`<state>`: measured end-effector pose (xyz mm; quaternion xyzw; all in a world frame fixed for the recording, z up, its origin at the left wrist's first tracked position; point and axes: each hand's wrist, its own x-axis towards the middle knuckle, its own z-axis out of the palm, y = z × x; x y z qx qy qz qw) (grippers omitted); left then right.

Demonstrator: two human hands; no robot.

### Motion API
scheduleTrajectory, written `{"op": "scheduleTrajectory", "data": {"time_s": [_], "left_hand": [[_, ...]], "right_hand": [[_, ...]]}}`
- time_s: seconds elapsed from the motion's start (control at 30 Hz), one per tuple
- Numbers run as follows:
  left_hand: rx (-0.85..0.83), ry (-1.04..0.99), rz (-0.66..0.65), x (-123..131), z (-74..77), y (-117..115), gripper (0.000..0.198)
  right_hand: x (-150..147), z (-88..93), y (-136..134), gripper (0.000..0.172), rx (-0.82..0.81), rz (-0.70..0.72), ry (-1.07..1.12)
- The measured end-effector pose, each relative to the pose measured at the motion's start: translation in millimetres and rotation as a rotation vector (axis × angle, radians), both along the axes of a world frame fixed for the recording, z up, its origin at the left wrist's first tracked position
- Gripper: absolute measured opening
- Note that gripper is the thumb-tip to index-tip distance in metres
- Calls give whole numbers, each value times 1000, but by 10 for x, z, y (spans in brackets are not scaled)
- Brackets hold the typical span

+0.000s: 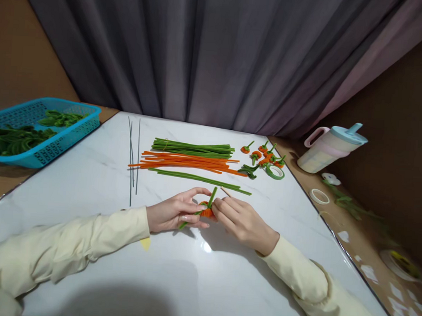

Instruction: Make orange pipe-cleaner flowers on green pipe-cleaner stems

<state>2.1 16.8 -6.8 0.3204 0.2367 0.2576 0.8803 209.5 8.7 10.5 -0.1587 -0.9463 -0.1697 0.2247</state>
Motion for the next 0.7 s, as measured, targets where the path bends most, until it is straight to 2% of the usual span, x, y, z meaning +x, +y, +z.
{"op": "scheduleTrajectory", "data": {"time_s": [0.23,0.33,0.5,0.7], "left_hand": [[24,-17,-19,18,1,3,21],[59,-19,-28,21,26,-2,21],[64,0,-15,11,39,3,23],[73,-4,-39,7,14,2,18]], "right_hand": [[6,-11,-1,23,-228,-38,69],[13,14,-2,24,-278,-41,74],[28,52,3,25,-172,-51,26],[33,74,35,18,60,65,-74]]}}
